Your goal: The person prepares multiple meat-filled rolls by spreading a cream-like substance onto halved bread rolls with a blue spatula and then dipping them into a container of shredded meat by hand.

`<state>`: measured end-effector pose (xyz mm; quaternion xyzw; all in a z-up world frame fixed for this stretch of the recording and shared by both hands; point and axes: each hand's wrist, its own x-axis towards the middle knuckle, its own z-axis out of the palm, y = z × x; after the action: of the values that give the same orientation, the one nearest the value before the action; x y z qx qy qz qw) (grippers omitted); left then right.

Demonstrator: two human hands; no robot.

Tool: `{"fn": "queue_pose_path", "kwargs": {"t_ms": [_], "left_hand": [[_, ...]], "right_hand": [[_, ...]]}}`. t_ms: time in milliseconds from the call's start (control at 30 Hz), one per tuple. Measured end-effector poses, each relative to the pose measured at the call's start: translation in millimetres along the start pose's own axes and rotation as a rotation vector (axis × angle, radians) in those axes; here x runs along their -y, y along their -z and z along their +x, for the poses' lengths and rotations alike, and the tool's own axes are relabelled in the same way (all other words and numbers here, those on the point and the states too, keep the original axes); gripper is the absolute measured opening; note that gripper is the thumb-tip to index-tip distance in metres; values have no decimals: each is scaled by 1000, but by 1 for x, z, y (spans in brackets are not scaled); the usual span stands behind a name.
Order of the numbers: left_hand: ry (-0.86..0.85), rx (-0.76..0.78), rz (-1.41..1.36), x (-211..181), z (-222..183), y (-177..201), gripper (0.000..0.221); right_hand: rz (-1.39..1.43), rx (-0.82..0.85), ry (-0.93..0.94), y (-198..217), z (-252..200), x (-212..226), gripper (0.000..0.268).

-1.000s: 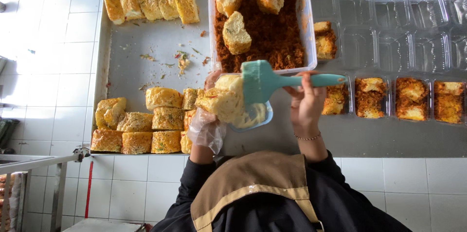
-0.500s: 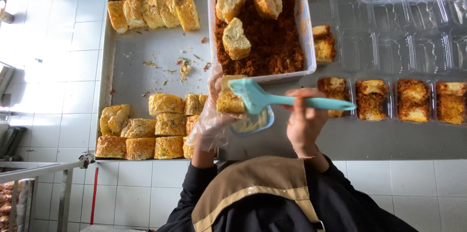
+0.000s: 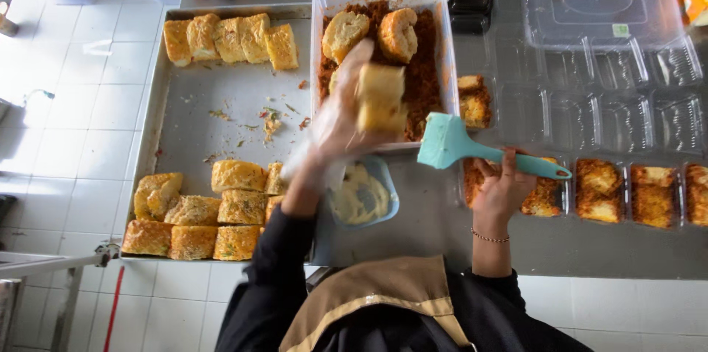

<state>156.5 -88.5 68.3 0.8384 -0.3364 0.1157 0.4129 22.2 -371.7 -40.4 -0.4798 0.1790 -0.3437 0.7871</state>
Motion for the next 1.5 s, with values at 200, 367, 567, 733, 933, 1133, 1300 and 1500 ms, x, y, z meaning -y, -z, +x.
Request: {"fn": "queue_pose_path", "kwargs": {"t_ms": [200, 367, 567, 733, 933, 1133, 1300, 1500], "left_hand": [[-184, 19, -74, -3, 107, -23, 102], [819, 531, 235, 33, 109, -60, 66], [266, 860, 836, 47, 123, -61, 82], [387, 111, 258, 51, 121, 13, 64], [451, 42, 750, 217, 106, 64, 115], [496, 733, 1030, 279, 101, 56, 120], [464, 943, 1066, 273, 110, 52, 132], [355, 1008, 901, 227, 69, 53, 150]], "right_hand": [[169, -103, 79, 16, 13, 19, 13], [146, -170, 127, 38, 13, 26, 11], [131, -163, 147, 46, 9, 39, 11], [161, -186, 109, 52, 14, 32, 13], [98, -131, 99, 49, 4, 19, 13], [69, -131, 53, 32, -11, -4, 6], [34, -146, 11, 22, -5, -5, 7], [-1, -142, 17, 12, 4, -2, 4]]}}
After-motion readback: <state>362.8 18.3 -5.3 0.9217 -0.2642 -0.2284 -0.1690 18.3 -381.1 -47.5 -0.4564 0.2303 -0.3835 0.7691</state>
